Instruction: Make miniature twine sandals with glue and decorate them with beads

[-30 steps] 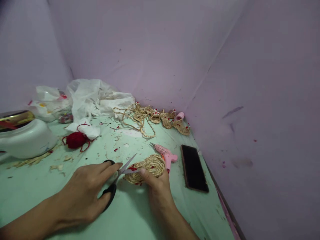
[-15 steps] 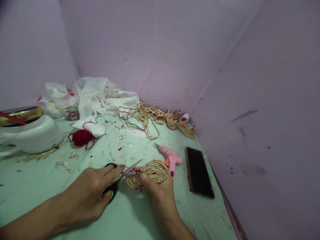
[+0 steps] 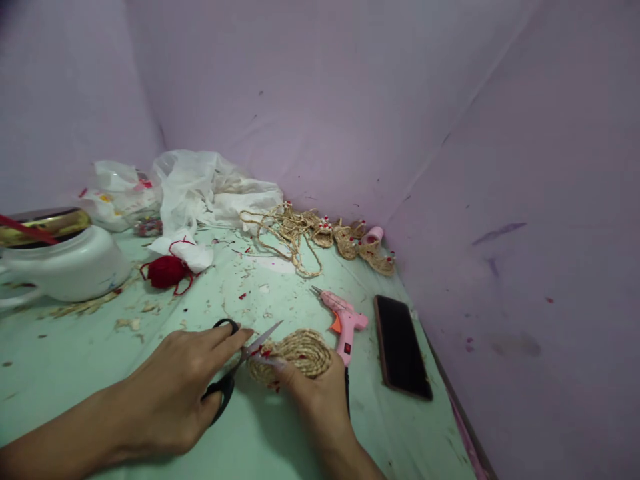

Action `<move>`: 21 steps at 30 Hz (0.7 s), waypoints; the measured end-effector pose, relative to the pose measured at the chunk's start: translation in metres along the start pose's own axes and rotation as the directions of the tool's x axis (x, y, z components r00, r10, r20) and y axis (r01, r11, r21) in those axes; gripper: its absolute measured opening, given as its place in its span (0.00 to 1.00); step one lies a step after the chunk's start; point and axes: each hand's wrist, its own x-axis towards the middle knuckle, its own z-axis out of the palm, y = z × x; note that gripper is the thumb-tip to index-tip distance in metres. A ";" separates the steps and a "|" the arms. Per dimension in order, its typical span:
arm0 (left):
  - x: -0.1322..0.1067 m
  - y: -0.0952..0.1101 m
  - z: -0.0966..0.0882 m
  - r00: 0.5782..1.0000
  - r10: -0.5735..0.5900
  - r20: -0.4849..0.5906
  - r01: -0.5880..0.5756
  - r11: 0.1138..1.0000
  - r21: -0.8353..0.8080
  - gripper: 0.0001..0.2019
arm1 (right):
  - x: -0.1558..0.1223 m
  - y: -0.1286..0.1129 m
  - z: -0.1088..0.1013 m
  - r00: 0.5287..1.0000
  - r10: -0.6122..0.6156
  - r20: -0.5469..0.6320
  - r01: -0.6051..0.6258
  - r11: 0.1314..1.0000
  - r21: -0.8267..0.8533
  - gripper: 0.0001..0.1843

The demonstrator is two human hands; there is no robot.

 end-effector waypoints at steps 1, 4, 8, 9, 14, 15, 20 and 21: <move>0.000 -0.001 0.001 1.000 0.002 0.005 -0.002 1.000 -0.006 0.22 | 0.000 0.000 0.000 1.000 -0.001 -0.006 0.001 1.000 0.007 0.10; 0.000 -0.004 0.005 1.000 0.027 0.016 -0.027 1.000 -0.011 0.24 | 0.000 -0.002 0.004 0.999 0.005 -0.036 -0.003 0.998 0.056 0.11; 0.001 -0.008 0.011 0.998 0.054 0.021 -0.055 0.998 0.035 0.23 | 0.000 -0.007 0.006 0.999 0.017 -0.048 -0.012 0.996 0.089 0.13; 0.001 -0.008 0.011 0.998 0.058 0.028 -0.060 0.997 0.044 0.22 | 0.000 -0.008 0.006 0.998 0.019 -0.053 -0.014 0.996 0.093 0.13; 0.001 -0.008 0.003 0.997 0.072 0.027 -0.073 0.997 0.014 0.25 | 0.001 -0.008 0.003 0.998 -0.006 -0.056 0.010 0.997 0.072 0.11; 0.001 -0.007 0.001 0.998 0.070 0.009 -0.070 0.997 0.015 0.27 | 0.001 -0.008 0.003 0.999 -0.014 -0.046 0.016 0.998 0.055 0.11; 0.002 -0.004 -0.002 0.999 0.041 0.005 -0.041 0.999 0.020 0.30 | 0.000 -0.013 0.006 0.997 -0.019 -0.069 0.011 0.994 -0.107 0.07; 0.003 -0.004 0.000 0.999 0.033 0.011 -0.033 0.999 0.014 0.30 | 0.000 -0.014 0.006 0.996 -0.028 -0.083 0.017 0.991 -0.132 0.07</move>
